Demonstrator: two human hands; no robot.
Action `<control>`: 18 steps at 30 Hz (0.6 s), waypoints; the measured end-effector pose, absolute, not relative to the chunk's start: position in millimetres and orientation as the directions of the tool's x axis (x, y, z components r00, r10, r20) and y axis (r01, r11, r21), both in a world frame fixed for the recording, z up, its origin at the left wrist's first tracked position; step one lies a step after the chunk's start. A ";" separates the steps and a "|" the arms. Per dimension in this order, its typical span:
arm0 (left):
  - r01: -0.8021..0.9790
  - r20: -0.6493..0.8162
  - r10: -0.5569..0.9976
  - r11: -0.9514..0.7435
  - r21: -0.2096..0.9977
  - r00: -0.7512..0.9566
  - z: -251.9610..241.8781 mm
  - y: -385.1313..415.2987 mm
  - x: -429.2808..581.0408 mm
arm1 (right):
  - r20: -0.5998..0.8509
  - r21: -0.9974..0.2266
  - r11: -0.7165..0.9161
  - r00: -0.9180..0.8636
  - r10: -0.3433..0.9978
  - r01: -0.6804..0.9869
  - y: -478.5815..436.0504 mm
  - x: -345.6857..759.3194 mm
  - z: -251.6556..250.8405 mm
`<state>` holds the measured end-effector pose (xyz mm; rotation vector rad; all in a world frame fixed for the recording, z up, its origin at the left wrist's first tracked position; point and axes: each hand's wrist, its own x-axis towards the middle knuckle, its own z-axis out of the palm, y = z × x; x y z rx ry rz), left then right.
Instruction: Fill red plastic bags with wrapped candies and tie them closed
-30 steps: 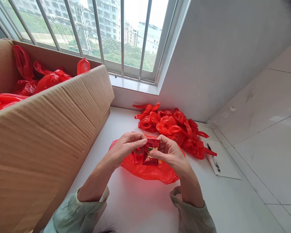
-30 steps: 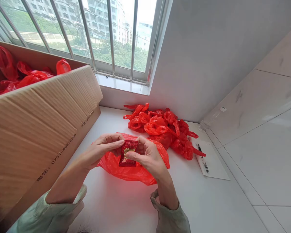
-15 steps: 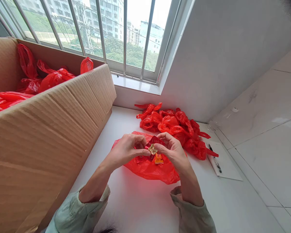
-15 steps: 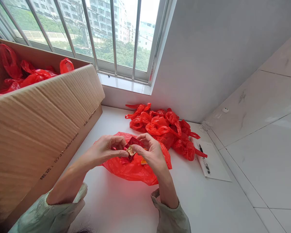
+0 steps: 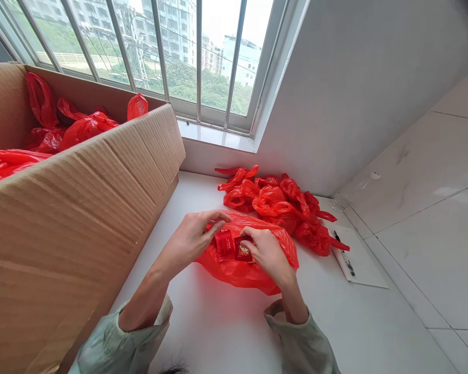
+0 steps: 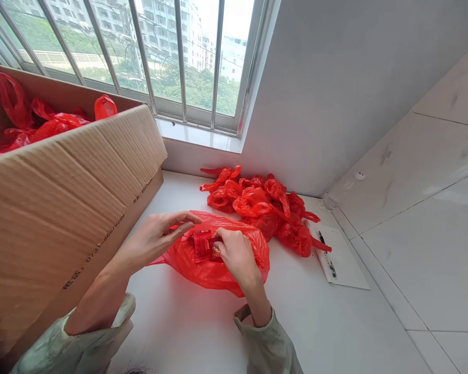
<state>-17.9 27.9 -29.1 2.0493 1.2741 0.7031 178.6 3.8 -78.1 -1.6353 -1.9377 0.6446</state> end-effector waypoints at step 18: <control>0.549 0.055 0.867 -0.361 0.754 0.495 -32.1 26.4 -14.5 | 0.079 -0.486 0.111 -0.083 0.993 0.867 16.7 119.0 -140.3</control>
